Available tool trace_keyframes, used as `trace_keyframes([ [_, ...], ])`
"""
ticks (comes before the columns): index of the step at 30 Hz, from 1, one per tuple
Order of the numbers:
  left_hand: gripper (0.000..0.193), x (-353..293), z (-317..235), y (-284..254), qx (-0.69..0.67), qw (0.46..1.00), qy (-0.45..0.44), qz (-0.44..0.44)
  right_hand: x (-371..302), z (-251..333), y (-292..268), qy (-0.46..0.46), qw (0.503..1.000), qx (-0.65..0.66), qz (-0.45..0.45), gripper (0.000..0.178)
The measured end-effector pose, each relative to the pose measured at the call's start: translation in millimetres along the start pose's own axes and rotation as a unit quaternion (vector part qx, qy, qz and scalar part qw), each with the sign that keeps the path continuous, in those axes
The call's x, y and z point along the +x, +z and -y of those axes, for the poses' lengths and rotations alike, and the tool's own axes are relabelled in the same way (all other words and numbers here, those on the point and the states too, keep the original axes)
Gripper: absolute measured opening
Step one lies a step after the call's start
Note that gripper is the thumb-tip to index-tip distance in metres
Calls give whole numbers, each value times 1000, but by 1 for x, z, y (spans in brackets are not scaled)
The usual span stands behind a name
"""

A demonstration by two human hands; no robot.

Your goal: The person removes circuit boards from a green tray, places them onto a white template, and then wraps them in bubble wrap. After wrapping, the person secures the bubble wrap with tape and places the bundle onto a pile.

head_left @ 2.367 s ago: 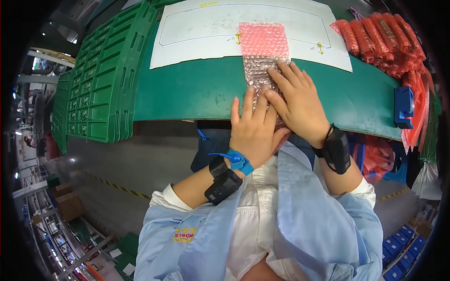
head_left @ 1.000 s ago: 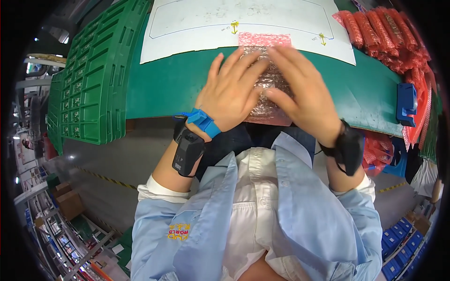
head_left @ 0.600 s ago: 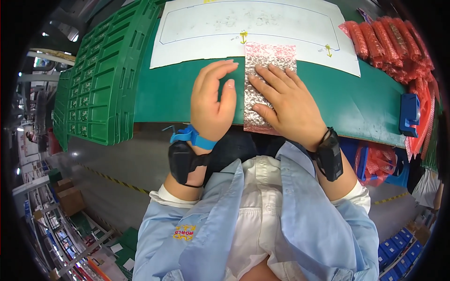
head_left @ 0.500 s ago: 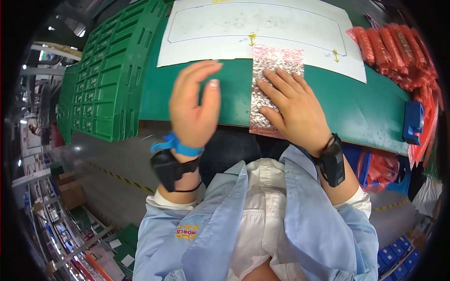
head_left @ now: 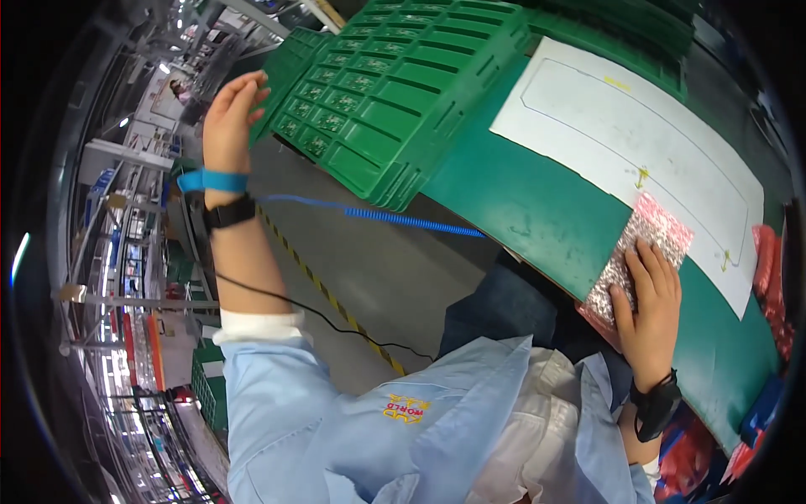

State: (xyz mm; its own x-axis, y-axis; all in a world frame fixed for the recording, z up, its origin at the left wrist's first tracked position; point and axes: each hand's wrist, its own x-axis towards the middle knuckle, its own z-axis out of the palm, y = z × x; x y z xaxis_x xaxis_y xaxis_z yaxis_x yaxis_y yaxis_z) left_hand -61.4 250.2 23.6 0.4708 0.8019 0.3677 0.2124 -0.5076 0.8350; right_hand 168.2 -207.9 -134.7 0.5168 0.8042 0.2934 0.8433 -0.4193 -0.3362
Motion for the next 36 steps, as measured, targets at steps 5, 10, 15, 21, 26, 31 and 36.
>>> trace_keyframes([
  [5, 22, 69, 19, -13, 174, 983, 10, 47, 4, 2, 1, 15, 1000, 21, 0, 41],
  [10, 16, 61, 48, 5, 410, 831, 101, 362, 6, 0, 3, 23, 999, 35, 4, 40],
  [15, 13, 17, 54, 6, 583, 749, 38, 312, 7, -2, 2, 26, 999, 41, 11, 38],
  [21, 13, 8, 64, -3, 559, 763, 134, 296, 6, -3, 2, 25, 998, 49, 3, 38],
  [26, 16, 10, 68, -9, 548, 762, 162, 305, 5, -5, 2, 20, 999, 49, -2, 38],
  [31, 20, 21, 76, -27, 484, 766, 314, 283, 4, -6, 4, 10, 999, 47, -13, 38],
  [36, 21, 33, 83, -4, 364, 838, 299, 275, 3, -5, 2, 15, 999, 42, -17, 37],
])
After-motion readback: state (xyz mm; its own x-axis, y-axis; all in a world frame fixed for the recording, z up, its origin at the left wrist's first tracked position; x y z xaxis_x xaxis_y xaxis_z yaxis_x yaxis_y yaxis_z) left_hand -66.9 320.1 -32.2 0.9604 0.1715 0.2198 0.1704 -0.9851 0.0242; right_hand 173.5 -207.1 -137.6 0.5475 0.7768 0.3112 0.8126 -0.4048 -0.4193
